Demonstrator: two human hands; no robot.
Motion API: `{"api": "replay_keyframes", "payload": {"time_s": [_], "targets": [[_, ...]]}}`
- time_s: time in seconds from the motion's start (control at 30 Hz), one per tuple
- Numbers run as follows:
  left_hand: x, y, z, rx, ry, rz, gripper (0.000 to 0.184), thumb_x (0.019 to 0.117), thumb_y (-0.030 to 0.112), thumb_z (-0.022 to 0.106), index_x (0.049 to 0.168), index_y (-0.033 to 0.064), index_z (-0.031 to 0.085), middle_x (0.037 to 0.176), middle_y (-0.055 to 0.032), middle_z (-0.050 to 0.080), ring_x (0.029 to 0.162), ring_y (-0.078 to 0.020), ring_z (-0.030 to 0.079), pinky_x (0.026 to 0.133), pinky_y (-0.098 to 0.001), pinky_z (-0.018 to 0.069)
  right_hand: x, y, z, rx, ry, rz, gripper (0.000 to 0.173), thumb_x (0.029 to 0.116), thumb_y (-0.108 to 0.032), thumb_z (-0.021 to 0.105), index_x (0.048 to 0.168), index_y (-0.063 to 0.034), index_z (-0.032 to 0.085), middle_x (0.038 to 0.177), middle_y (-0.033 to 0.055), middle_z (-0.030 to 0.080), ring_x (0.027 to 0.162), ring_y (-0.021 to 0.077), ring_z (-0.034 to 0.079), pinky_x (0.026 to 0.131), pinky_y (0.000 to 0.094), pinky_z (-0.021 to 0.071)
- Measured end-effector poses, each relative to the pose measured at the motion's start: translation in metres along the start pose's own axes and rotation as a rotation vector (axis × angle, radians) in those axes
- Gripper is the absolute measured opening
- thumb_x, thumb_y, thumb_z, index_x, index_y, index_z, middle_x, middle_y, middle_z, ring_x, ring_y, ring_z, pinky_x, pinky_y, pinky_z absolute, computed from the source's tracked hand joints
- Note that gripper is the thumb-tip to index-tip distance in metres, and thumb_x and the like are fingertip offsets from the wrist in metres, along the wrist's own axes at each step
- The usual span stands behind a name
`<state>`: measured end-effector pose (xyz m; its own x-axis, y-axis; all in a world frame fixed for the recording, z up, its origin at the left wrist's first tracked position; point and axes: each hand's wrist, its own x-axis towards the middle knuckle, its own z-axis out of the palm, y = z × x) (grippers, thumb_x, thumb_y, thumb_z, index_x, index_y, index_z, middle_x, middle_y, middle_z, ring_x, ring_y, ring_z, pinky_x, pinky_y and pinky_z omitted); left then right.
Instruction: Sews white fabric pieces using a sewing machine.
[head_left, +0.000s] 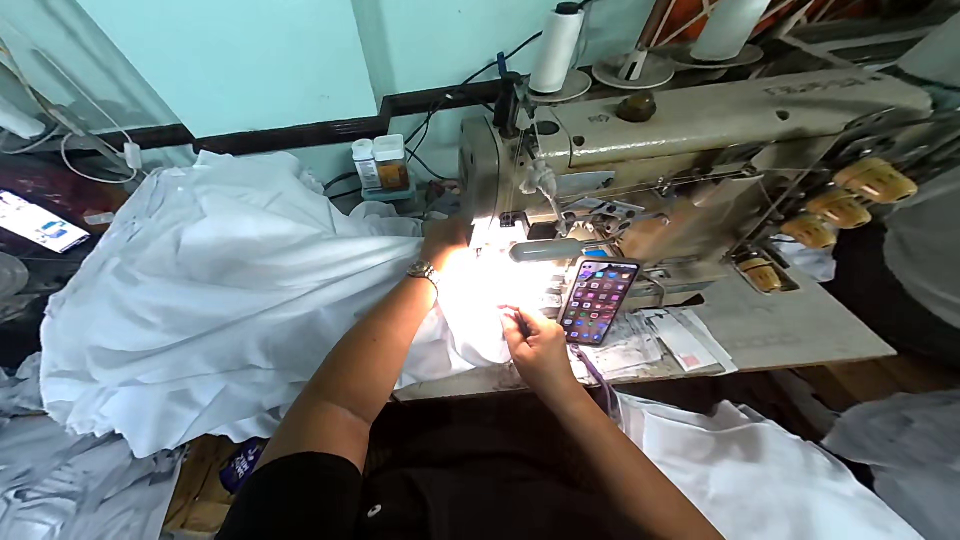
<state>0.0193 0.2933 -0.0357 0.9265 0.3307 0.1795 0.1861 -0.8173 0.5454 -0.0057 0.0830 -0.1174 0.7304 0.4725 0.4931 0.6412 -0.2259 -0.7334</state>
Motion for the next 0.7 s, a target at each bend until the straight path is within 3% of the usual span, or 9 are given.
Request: {"api": "replay_keyframes", "payload": {"time_s": [0.13,0.23,0.4,0.53,0.63,0.7], "targets": [[0.0,0.005,-0.004,0.045,-0.03,-0.004,0.03,0.0983,0.015,0.063,0.116,-0.0088,0.066,0.114,-0.0288,0.068,0.113,-0.0416,0.065,0.1,-0.0572,0.0475,0.001,-0.005,-0.001,-0.118,-0.043,0.027,0.025,0.0938,-0.011,0.054,0.101,0.0013,0.074,0.076,0.0101,0.07,0.067,0.0185,0.067,0.065,0.0358,0.0566],[0.003,0.003,-0.004,0.019,-0.056,-0.042,0.031,0.1003,0.017,0.062,0.116,-0.0094,0.066,0.114,-0.0288,0.068,0.113,-0.0419,0.064,0.099,-0.0577,0.0474,0.003,-0.015,-0.008,-0.201,-0.148,0.078,0.022,0.0969,-0.013,0.055,0.093,0.0023,0.07,0.073,0.0123,0.065,0.067,0.0243,0.065,0.064,0.0422,0.0547],[-0.002,0.007,-0.008,0.037,-0.026,0.0,0.032,0.0987,0.014,0.062,0.12,-0.0104,0.065,0.119,-0.0298,0.066,0.118,-0.0424,0.062,0.104,-0.0563,0.0455,0.005,-0.016,-0.011,-0.267,-0.178,0.042,0.025,0.0996,-0.016,0.056,0.101,0.0023,0.073,0.079,0.0149,0.07,0.073,0.0297,0.071,0.068,0.0477,0.0579],[0.002,0.006,-0.009,0.017,-0.041,0.007,0.03,0.0996,0.015,0.062,0.117,-0.009,0.066,0.114,-0.029,0.068,0.112,-0.0414,0.065,0.099,-0.0571,0.0474,0.006,-0.012,-0.006,-0.307,-0.132,-0.033,0.025,0.099,-0.015,0.058,0.105,0.0007,0.076,0.081,0.0152,0.073,0.073,0.0305,0.073,0.067,0.0483,0.0593],[0.014,0.007,-0.018,0.154,-0.122,0.028,0.034,0.097,0.02,0.066,0.121,-0.0048,0.066,0.118,-0.0248,0.068,0.114,-0.039,0.065,0.098,-0.0563,0.0495,0.011,-0.011,-0.004,-0.319,-0.114,-0.07,0.025,0.0981,-0.014,0.058,0.11,-0.0021,0.077,0.082,0.0144,0.074,0.075,0.0303,0.074,0.068,0.048,0.0596],[0.019,0.009,-0.025,0.237,-0.085,0.125,0.035,0.0953,0.018,0.068,0.123,-0.0038,0.066,0.121,-0.0224,0.068,0.117,-0.0355,0.065,0.101,-0.0513,0.0494,0.014,-0.013,-0.005,-0.319,-0.114,-0.067,0.025,0.0984,-0.015,0.059,0.109,-0.0024,0.078,0.083,0.0149,0.075,0.076,0.031,0.074,0.07,0.0486,0.06]]}}
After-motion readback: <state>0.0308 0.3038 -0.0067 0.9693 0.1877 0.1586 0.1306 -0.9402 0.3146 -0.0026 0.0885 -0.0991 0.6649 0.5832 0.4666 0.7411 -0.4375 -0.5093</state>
